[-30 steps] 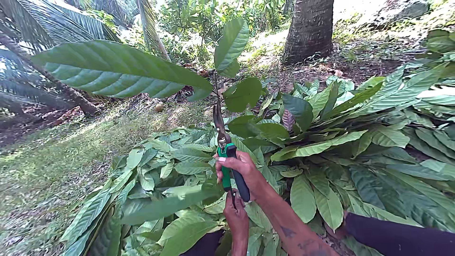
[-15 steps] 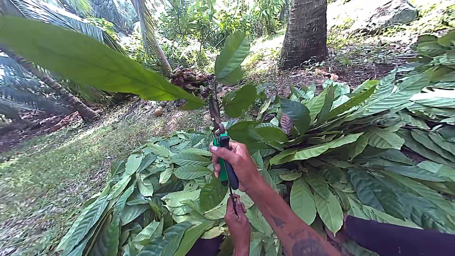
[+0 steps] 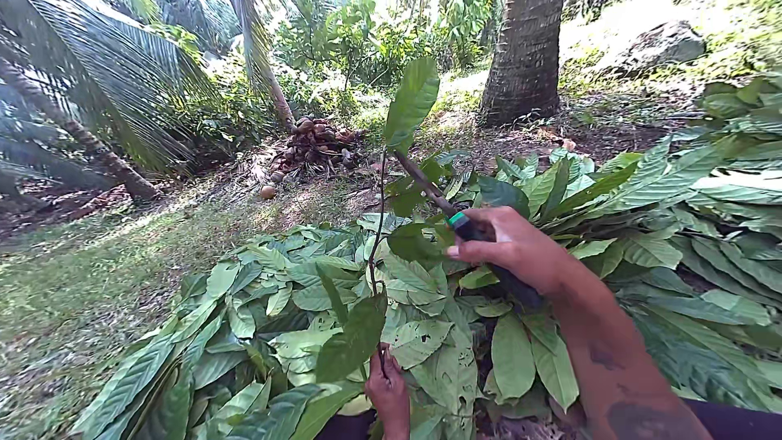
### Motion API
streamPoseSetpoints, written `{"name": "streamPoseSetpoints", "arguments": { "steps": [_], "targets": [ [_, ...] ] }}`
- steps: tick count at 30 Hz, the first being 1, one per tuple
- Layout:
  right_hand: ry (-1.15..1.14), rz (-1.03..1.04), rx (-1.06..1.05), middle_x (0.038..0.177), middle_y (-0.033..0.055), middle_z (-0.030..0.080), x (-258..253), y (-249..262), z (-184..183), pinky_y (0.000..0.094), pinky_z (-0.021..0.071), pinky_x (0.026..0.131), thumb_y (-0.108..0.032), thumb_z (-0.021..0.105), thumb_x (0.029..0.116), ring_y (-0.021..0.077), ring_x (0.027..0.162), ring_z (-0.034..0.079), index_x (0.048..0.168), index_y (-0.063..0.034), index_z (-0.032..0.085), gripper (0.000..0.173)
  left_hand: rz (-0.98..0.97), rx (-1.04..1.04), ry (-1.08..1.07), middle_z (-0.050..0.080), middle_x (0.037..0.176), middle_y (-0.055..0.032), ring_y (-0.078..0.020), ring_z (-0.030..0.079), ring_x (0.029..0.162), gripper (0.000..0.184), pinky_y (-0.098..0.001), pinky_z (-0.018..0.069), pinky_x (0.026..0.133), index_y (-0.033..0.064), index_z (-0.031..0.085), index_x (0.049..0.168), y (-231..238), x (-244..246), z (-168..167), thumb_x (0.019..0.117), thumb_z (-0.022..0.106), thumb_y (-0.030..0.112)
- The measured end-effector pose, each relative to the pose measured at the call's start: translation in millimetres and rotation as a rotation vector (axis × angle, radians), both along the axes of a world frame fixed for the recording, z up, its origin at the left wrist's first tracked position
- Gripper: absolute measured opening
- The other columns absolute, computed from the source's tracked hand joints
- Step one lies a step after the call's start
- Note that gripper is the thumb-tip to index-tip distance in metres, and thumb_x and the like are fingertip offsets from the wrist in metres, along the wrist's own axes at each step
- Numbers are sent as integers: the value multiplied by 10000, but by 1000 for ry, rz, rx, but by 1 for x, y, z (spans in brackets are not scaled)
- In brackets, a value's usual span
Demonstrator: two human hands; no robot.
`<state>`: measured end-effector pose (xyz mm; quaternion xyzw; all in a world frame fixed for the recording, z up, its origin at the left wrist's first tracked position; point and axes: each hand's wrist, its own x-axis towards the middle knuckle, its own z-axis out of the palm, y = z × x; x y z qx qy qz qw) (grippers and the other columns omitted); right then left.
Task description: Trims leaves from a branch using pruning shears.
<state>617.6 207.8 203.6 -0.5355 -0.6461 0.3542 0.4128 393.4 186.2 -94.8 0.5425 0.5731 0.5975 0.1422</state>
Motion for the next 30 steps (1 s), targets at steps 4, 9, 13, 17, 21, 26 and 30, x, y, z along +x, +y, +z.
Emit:
{"name": "streamPoseSetpoints", "arguments": {
  "steps": [4, 9, 13, 17, 21, 26, 30],
  "targets": [
    [-90, 19, -28, 718, -6, 622, 28, 1, 13, 278, 498, 576, -391, 759, 797, 96, 610, 592, 952, -121, 682, 321, 116, 51, 95, 564, 603, -28, -21, 521, 516, 298, -189, 454, 528, -89, 693, 1004, 2, 1, 2, 1024, 493, 130],
    [-92, 125, -27, 725, -17, 641, 42, 0, 27, 232, 490, 564, -366, 749, 800, 68, 620, 599, 946, -125, 695, 287, 197, 101, 160, 615, 632, -96, -97, 594, 565, 326, -245, 511, 593, -106, 709, 950, 3, -6, -2, 1011, 492, 129],
    [-71, 193, -40, 739, -22, 651, 52, 0, 28, 211, 506, 576, -349, 723, 803, 61, 625, 607, 939, -126, 699, 262, 300, 69, 248, 641, 622, -166, -230, 634, 569, 321, -381, 513, 605, -101, 691, 767, -1, -15, 6, 966, 524, 87],
    [-64, 213, -78, 752, -15, 654, 62, -1, 28, 206, 509, 579, -330, 716, 808, 65, 622, 607, 950, -122, 695, 253, 373, 89, 305, 705, 805, -289, -420, 717, 771, 211, -538, 560, 771, -149, 687, 834, -6, -26, 13, 914, 564, 4],
    [-65, 203, -108, 744, -17, 663, 70, -3, 28, 190, 496, 550, -289, 730, 799, 51, 590, 593, 955, -123, 710, 229, 400, 109, 379, 697, 927, -350, -457, 718, 882, 274, -528, 565, 841, -219, 658, 968, -12, -43, 14, 900, 553, 25],
    [-49, 200, -95, 696, -22, 656, 75, -2, 23, 185, 487, 522, -257, 741, 791, 50, 551, 584, 910, -121, 716, 182, 444, 96, 431, 678, 1006, -389, -508, 693, 970, 333, -562, 532, 894, -234, 648, 1022, -9, -54, 2, 894, 548, 57],
    [-20, 174, -75, 664, -16, 656, 72, -1, 17, 189, 482, 494, -225, 746, 789, 54, 516, 577, 877, -120, 723, 139, 468, 105, 451, 677, 990, -390, -514, 694, 957, 357, -564, 536, 875, -225, 655, 997, -9, -57, 1, 913, 533, 100]
  ]
}}
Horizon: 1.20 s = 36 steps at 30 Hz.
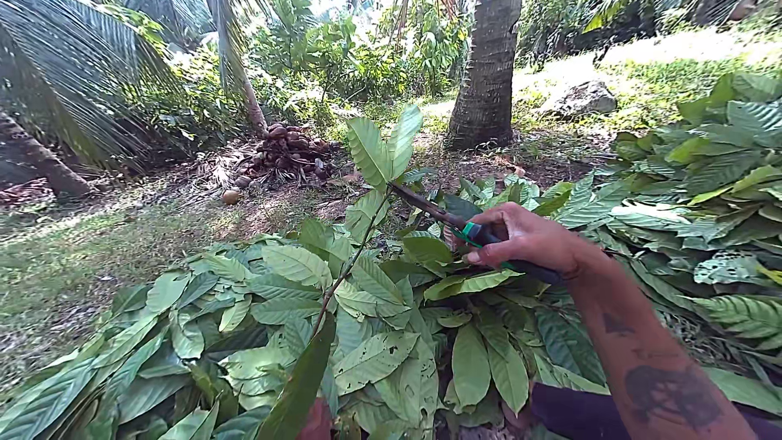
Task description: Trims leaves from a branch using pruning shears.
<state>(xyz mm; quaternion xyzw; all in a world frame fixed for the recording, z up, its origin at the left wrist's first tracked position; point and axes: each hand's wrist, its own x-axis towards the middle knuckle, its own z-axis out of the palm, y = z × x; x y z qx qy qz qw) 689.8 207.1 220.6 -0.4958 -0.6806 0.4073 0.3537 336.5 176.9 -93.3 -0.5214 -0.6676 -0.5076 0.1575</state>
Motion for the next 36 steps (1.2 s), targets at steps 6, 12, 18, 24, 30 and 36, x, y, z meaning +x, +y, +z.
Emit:
{"name": "streamPoseSetpoints", "arguments": {
  "steps": [6, 12, 18, 24, 30, 36],
  "targets": [
    [70, 24, 29, 812, -35, 660, -1, -1, -26, 221, 536, 636, -351, 717, 791, 60, 681, 624, 1073, -129, 685, 360, -201, 90, -278, 649, 691, -124, -110, 620, 614, 293, -250, 523, 645, -135, 688, 966, 20, -1, 1, 1000, 504, 90],
    [250, 253, -108, 880, -81, 634, -74, -33, -109, 227, 534, 702, -466, 705, 799, 32, 768, 614, 1186, -84, 625, 550, -532, -68, -588, 569, 654, 44, 39, 515, 554, 270, -143, 463, 557, -104, 630, 1123, 16, 27, 33, 1030, 468, 91],
    [428, 234, -293, 852, -57, 641, -168, -69, -160, 226, 531, 683, -306, 692, 811, 27, 735, 615, 1173, -34, 626, 457, -483, -54, -644, 584, 683, 47, 70, 538, 607, 250, -116, 476, 611, -127, 627, 1123, 9, 39, 56, 1015, 486, 48],
    [727, 259, -465, 762, -35, 642, -198, -71, -137, 245, 559, 673, -231, 600, 902, 69, 679, 639, 1055, -60, 634, 232, -412, 84, -532, 650, 756, -24, 47, 585, 657, 260, -122, 507, 674, -94, 678, 1052, 21, 29, 22, 1025, 547, 129],
    [702, 149, -535, 725, -14, 624, -204, -60, -142, 248, 565, 630, -239, 613, 897, 86, 630, 632, 1002, -61, 613, 207, -443, 30, -625, 659, 793, -20, 64, 595, 704, 271, -121, 516, 712, -127, 653, 1092, 10, 33, 36, 1020, 527, 102],
    [622, 107, -548, 725, -9, 633, -201, -55, -143, 249, 567, 639, -241, 630, 903, 87, 625, 638, 1007, -52, 617, 215, -440, 39, -574, 672, 743, -21, 71, 611, 683, 240, -111, 521, 713, -136, 674, 1043, 9, 28, 24, 986, 536, 52]
  ]
}}
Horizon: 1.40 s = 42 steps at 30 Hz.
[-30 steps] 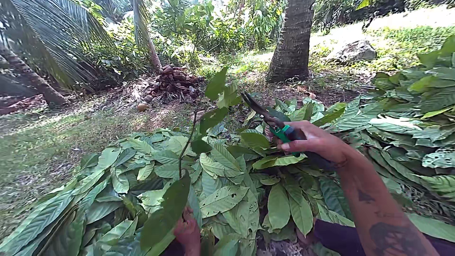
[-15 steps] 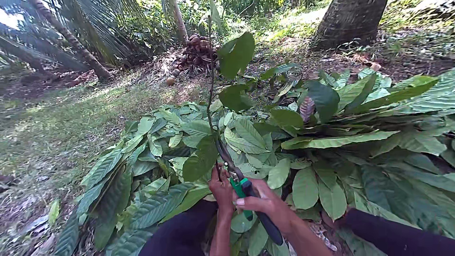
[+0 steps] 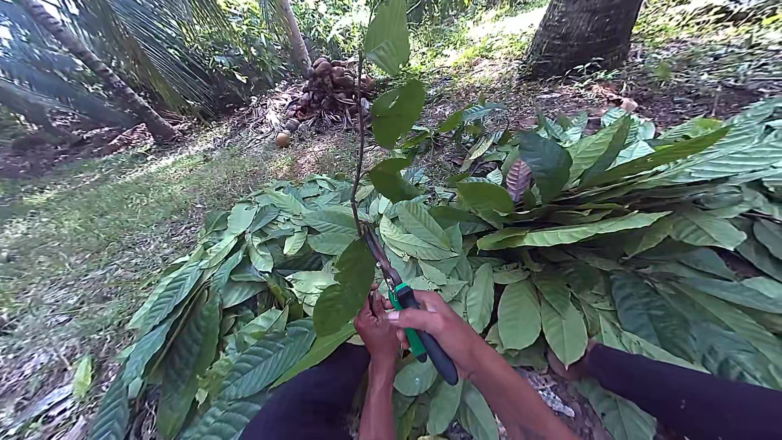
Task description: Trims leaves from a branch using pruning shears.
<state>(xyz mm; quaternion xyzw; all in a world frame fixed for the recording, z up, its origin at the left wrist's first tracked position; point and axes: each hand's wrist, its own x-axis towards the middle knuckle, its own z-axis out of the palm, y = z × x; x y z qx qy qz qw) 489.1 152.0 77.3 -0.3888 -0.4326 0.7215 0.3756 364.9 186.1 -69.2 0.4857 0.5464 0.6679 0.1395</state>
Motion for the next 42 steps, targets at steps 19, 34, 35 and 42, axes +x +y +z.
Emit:
{"name": "streamPoseSetpoints", "arguments": {
  "steps": [19, 34, 35, 42],
  "targets": [
    [19, 145, -204, 727, -20, 606, 29, 7, 12, 258, 575, 618, -235, 524, 1027, 88, 611, 622, 951, -98, 606, 177, 6, 47, 418, 627, 651, -92, -50, 599, 596, 266, -189, 516, 632, -125, 693, 903, 11, -41, -29, 963, 525, 72],
    [-101, -130, 65, 681, -16, 616, -7, -5, -28, 246, 530, 548, -243, 712, 888, 77, 534, 584, 970, -56, 655, 212, -178, -64, 56, 639, 740, 13, 89, 592, 694, 266, -100, 510, 722, -143, 645, 1051, -5, -17, -6, 989, 510, 77],
    [-102, -125, 81, 707, -23, 612, -7, -4, -29, 245, 525, 575, -262, 707, 879, 70, 567, 585, 995, -63, 646, 238, -211, -64, 6, 642, 750, 23, 92, 598, 704, 250, -103, 515, 722, -139, 635, 1056, -6, -13, -4, 979, 515, 67],
    [-50, -114, 128, 719, -37, 603, -1, 6, -24, 235, 527, 612, -243, 695, 849, 57, 608, 595, 1034, -50, 633, 274, -259, -46, -50, 687, 796, 4, 100, 632, 779, 172, -104, 528, 781, -150, 649, 947, -14, -6, -3, 919, 559, -6]
  ]
}}
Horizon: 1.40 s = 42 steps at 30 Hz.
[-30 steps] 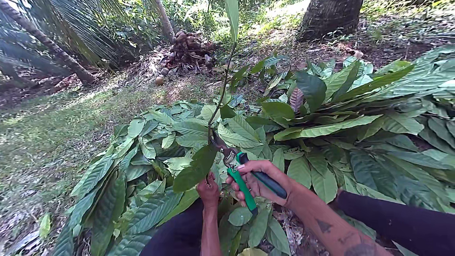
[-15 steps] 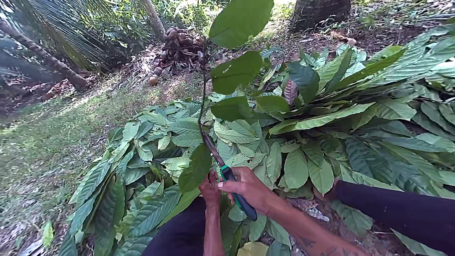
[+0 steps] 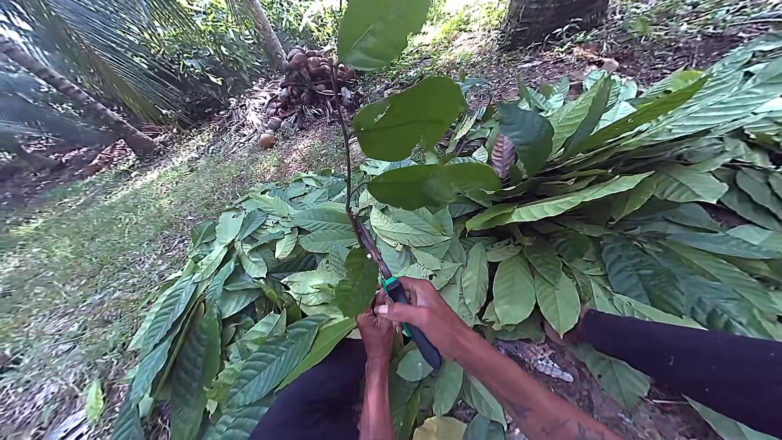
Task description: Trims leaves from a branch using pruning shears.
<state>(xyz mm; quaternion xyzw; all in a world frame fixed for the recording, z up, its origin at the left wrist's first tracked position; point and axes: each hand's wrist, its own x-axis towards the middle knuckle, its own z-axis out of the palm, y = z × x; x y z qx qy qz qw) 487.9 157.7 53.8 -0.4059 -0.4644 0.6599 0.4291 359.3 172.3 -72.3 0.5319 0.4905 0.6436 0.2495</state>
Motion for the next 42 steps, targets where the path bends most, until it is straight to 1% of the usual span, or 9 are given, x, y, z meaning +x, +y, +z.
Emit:
{"name": "streamPoseSetpoints", "arguments": {
  "steps": [7, 10, 11, 13, 17, 20, 26, 36, 42],
  "targets": [
    [-56, -134, 51, 698, -34, 646, -5, 5, -9, 220, 514, 545, -203, 735, 833, 44, 547, 587, 978, -54, 675, 217, -113, 26, -34, 689, 822, 61, 80, 641, 780, 170, -125, 545, 754, -87, 656, 998, 4, -2, -1, 941, 523, 3],
    [-48, -174, 42, 682, -32, 657, -8, 5, -9, 211, 516, 518, -181, 748, 829, 42, 521, 589, 946, -56, 687, 182, -48, -65, -24, 669, 745, 75, 93, 629, 724, 153, -113, 537, 722, -68, 668, 928, -1, 0, 0, 941, 526, -12],
    [-53, -181, 43, 677, -32, 653, -8, 5, -8, 212, 514, 517, -179, 746, 830, 41, 518, 587, 944, -56, 684, 178, 24, -157, 23, 643, 712, 50, 87, 607, 698, 141, -115, 515, 709, -73, 666, 897, -6, 1, -1, 939, 548, -8],
    [-62, -186, 50, 682, -31, 650, -8, 7, -8, 213, 519, 528, -186, 744, 836, 42, 526, 589, 971, -47, 683, 203, 92, -292, 100, 684, 888, -112, -8, 627, 853, 210, -195, 494, 855, -151, 656, 1053, -16, 1, -2, 923, 616, 9],
    [-92, -116, 70, 767, -26, 620, -4, 5, -13, 229, 516, 616, -242, 703, 837, 50, 626, 591, 1114, -25, 641, 357, 75, -353, 81, 682, 1113, -218, -80, 625, 1030, 414, -240, 460, 972, -195, 587, 1209, -26, 3, 4, 865, 692, 11],
    [-135, -76, 90, 831, -21, 646, -3, 0, -20, 249, 519, 655, -284, 714, 808, 56, 688, 605, 1171, -38, 647, 444, -53, -189, -70, 662, 1057, -86, 76, 596, 982, 406, -114, 468, 927, -188, 525, 1240, -21, 4, 6, 920, 623, 44],
    [-171, -78, 95, 892, 8, 672, -4, 5, -13, 268, 547, 708, -293, 721, 797, 73, 769, 651, 1161, -40, 634, 453, -169, 24, -80, 654, 783, 94, 94, 614, 729, 198, -122, 536, 720, -95, 622, 1046, -2, 4, 3, 964, 505, 42],
    [-57, -173, 125, 755, -27, 675, -7, 9, -17, 217, 535, 588, -172, 717, 838, 41, 606, 621, 1011, -42, 679, 220, -195, 4, -112, 666, 751, 100, 56, 635, 689, 171, -153, 557, 679, -30, 657, 1000, 1, 4, -2, 990, 511, 57],
    [-96, -143, 200, 882, -4, 642, -3, 11, -15, 241, 539, 699, -270, 705, 802, 58, 761, 630, 1214, -1, 600, 503, -222, -16, -147, 617, 679, 127, 62, 579, 604, 158, -135, 519, 613, 2, 649, 1008, -1, 6, -1, 1002, 513, 81]
  ]
}}
